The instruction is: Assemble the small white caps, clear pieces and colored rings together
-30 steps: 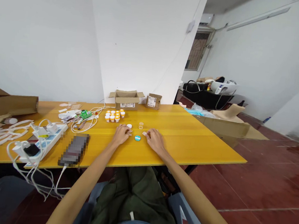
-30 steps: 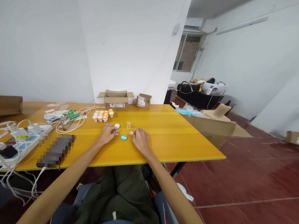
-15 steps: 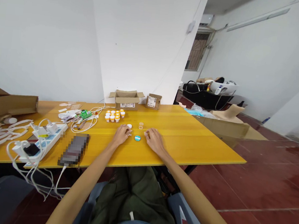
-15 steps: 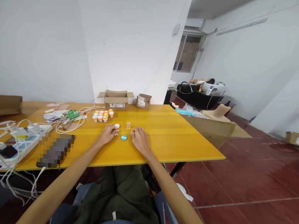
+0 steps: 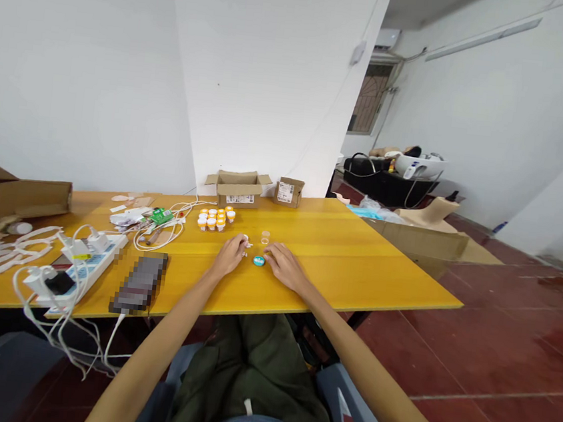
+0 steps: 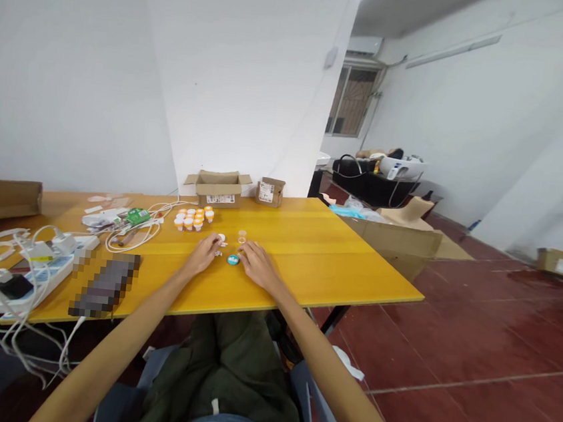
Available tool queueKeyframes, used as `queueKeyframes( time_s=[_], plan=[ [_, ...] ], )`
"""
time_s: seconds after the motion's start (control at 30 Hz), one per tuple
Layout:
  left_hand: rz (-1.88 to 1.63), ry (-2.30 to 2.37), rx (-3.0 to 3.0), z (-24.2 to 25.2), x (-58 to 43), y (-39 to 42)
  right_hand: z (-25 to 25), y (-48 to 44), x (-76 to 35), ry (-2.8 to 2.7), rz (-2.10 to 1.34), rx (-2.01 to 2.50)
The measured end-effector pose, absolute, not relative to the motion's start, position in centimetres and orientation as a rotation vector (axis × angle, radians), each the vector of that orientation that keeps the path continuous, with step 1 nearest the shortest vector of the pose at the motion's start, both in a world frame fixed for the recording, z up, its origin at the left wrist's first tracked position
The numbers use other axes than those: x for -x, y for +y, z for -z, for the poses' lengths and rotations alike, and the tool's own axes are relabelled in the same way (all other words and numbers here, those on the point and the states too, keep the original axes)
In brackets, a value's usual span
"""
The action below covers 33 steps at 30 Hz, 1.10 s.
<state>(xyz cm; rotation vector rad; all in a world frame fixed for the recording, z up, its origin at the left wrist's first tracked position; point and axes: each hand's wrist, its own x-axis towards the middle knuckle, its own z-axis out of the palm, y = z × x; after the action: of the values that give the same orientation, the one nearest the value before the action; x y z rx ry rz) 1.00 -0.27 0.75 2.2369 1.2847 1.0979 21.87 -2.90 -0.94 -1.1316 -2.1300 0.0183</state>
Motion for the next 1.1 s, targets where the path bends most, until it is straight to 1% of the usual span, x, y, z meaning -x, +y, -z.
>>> queueKeyframes(
  time_s=[0.2, 0.7, 1.1],
  plan=[
    [-1.058, 1.211, -2.211, -0.9, -1.1, -0.7, 1.3, -2.7, -21.9, -2.131, -0.004, 1.125],
    [-0.985, 1.036, -2.549, -1.7, -1.6, -1.9, 0.8, -3.1, -21.8, -2.086, -0.067, 1.080],
    [-1.035, 0.962, -2.496, -1.2, -1.7, -1.6, 1.1, -2.7, -22.1, -2.107, -0.034, 0.881]
  ],
)
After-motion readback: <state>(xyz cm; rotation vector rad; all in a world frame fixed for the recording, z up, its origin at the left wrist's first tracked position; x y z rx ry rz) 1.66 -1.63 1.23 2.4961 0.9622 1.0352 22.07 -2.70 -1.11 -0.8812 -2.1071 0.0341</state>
